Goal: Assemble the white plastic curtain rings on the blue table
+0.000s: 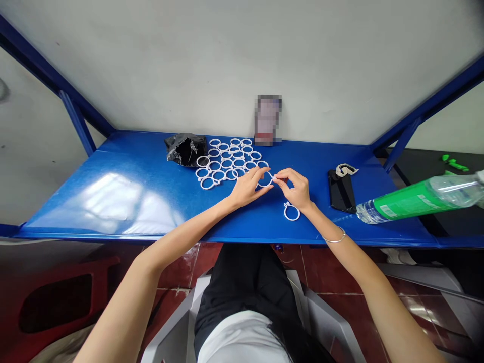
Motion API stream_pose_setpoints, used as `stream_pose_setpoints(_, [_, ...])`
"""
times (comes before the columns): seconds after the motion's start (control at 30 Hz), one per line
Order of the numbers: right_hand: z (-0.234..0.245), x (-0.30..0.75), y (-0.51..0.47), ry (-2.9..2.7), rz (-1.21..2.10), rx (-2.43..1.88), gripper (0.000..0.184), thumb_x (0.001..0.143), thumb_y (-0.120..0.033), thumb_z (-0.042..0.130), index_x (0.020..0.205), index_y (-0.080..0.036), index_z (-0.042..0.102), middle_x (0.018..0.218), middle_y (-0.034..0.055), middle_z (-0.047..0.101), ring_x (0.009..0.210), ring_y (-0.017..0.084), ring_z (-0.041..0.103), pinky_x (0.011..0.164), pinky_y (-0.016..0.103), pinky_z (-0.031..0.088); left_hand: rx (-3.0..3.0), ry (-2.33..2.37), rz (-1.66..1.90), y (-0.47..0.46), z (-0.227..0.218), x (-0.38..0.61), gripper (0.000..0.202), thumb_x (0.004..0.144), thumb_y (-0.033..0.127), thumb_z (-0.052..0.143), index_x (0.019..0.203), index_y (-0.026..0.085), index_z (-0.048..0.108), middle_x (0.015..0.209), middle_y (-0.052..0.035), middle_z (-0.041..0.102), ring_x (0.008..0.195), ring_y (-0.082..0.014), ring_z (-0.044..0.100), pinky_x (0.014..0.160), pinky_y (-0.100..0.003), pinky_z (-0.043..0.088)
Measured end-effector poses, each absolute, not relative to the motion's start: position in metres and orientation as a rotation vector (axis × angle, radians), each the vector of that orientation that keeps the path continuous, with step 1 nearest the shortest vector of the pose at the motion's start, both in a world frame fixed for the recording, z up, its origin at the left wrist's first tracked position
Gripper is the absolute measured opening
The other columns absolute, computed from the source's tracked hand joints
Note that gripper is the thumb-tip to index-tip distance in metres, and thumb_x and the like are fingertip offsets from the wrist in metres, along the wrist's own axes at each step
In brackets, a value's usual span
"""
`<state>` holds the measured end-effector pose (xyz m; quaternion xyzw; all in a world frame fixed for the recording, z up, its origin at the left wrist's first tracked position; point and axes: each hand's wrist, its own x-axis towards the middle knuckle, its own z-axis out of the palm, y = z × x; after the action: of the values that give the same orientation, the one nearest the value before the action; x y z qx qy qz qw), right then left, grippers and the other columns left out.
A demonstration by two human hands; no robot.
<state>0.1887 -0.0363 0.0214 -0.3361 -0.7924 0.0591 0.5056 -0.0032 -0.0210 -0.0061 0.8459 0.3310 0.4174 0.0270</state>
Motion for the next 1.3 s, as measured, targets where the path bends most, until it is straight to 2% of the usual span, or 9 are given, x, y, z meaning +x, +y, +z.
stream_pose_setpoints(0.47, [0.0205,0.1882,-0.0357,-1.884,0.203,-0.862,0.018,0.091,-0.028,0.064,0.075,-0.021,0.063,0.076,0.0031,0.071,0.067,0.016,0.065,0.061,0.030,0.052,2.604,1.033,1.229,-0.0217,-0.0049,-0.0045,0.045,0.099,0.051,0.044,0.129,0.017,0.047,0.091,-0.0049,0.061,0.082,-0.0158,0.063,0.066,-0.024,0.050])
stream_pose_setpoints(1.3, [0.0195,0.1888,-0.0348,-1.882,0.186,-0.857,0.020,0.091,-0.029,0.064,0.073,-0.022,0.062,0.075,0.0027,0.071,0.066,0.017,0.065,0.060,0.030,0.052,2.641,0.988,1.318,-0.0218,-0.0032,-0.0037,0.043,0.098,0.043,0.050,0.130,0.015,0.046,0.093,-0.0057,0.062,0.084,-0.0161,0.064,0.069,-0.024,0.052])
